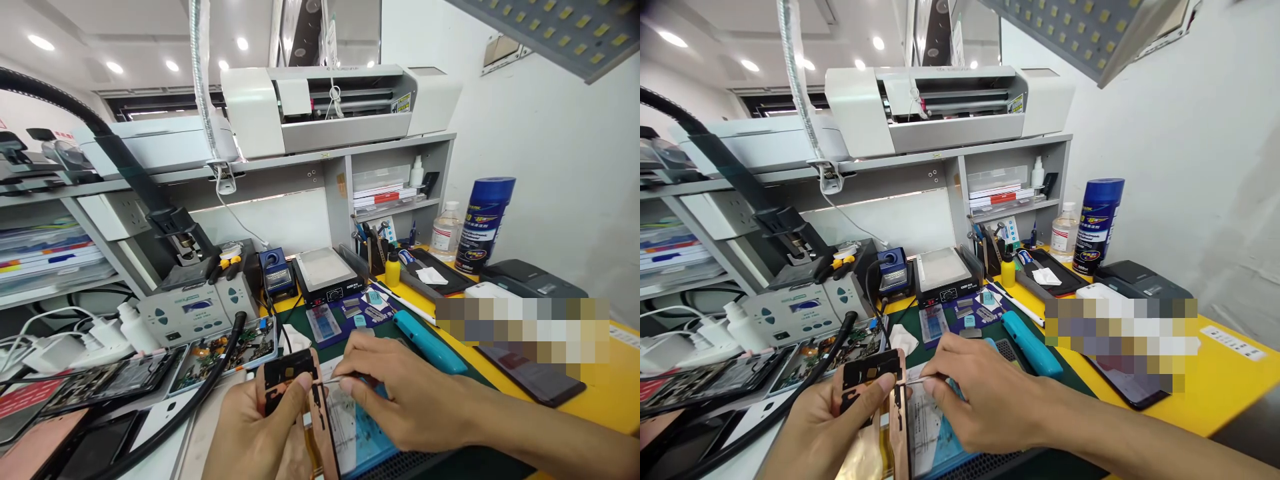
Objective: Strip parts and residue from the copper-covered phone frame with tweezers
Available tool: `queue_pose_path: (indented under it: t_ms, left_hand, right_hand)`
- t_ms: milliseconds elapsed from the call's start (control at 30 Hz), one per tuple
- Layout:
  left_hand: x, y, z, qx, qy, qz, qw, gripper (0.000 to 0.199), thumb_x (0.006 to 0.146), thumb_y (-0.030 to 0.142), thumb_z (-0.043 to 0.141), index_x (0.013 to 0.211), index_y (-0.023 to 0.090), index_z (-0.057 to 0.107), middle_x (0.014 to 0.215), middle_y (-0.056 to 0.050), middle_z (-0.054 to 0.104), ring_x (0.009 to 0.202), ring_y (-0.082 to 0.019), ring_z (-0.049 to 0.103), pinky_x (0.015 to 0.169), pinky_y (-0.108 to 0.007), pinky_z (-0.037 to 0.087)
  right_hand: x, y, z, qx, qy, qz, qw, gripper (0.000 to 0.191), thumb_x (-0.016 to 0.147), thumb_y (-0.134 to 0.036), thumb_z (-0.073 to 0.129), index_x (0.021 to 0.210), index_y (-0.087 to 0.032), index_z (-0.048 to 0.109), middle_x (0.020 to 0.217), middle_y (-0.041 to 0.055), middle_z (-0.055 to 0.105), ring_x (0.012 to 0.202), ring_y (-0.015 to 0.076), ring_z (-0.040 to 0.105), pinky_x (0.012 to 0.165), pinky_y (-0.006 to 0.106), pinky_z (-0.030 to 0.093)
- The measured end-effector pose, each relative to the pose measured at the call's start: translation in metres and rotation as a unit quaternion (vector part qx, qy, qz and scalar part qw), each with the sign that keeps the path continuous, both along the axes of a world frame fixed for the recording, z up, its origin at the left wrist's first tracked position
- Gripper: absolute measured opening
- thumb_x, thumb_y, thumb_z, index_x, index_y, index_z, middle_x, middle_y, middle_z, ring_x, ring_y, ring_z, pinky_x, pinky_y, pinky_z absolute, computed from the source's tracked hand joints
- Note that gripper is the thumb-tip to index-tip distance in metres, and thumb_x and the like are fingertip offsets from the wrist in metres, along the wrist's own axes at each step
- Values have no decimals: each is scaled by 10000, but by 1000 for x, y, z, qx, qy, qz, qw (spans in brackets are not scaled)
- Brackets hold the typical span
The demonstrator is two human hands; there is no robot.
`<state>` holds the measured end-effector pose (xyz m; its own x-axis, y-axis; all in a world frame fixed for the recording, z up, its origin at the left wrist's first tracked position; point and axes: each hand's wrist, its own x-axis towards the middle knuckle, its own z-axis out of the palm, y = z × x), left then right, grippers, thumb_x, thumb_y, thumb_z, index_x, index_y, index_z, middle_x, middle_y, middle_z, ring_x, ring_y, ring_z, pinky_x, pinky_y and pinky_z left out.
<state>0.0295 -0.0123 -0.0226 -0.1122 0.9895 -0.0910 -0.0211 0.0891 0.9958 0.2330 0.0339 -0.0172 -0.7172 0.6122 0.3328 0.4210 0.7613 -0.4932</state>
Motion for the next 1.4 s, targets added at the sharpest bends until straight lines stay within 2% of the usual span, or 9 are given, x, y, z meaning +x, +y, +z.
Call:
queue_pose_path:
  t_ms: [133,267,367,467,633,833,1100,1200,1400]
  left_hand:
    - [-2,1,-2,-1,6,6,1000,398,641,546,832,630,177,684,634,1,646,657,-147,532,576,-194,450]
    - [-4,3,-2,-14,7,11,1000,422,629,554,837,629,162,681,647,-3,651,681,-159,561,611,-204,465]
    - [-5,4,-3,-9,-6,4,1000,397,629,536,842,630,168,693,662,-9,667,718,-178,580,633,-213,473]
    - [-6,4,-5,-16,3,3,1000,407,658,529,828,579,178,637,635,7,623,691,-160,548,592,-200,437]
    - [-4,4,-1,-11,-9,-2,1000,396,638,542,835,606,179,682,665,3,654,699,-161,554,624,-201,465]
    - [1,1,4,-15,-43,14,999,355,589,491,882,650,173,734,670,-1,697,711,-161,578,648,-188,475]
    - [-1,2,3,-6,-20,6,1000,359,631,513,849,646,182,709,688,-2,682,714,-172,576,646,-212,480]
    - [-3,2,2,-18,-7,11,1000,386,630,521,847,640,170,688,674,-10,667,724,-184,580,642,-225,468]
    - [-10,3,-4,-18,16,2,1000,427,696,546,794,637,157,626,667,-6,610,672,-168,539,618,-247,426]
  right_hand:
    - [1,1,-4,13,-5,9,1000,150,988,-161,459,982,-167,609,917,42,619,813,164,567,733,287,454]
    - [1,7,-18,104,-5,23,994,192,1005,-152,432,1034,-144,622,916,75,636,810,188,578,716,304,460]
    - [0,11,-25,157,49,32,986,186,1006,-145,451,1069,-131,626,941,101,628,862,197,582,729,298,468]
    - [-2,11,-23,147,81,27,986,169,995,-143,486,1075,-149,635,938,91,608,863,186,576,732,287,471]
    - [-1,5,-13,68,19,8,997,177,995,-187,484,1100,-153,622,987,86,580,890,187,573,772,302,477]
    - [-2,1,-14,111,-37,-2,993,195,998,-174,453,1029,-167,646,912,60,633,819,192,593,678,309,420]
    - [-3,-1,-6,55,-19,8,998,211,995,-165,441,1031,-156,648,920,67,606,838,186,577,725,307,452]
    - [-3,0,-11,79,-19,11,997,196,1005,-157,433,1027,-149,628,949,72,611,841,188,574,704,310,449]
    - [-6,4,-24,197,54,21,979,221,996,-89,431,1079,-107,635,949,114,620,866,198,566,704,299,459]
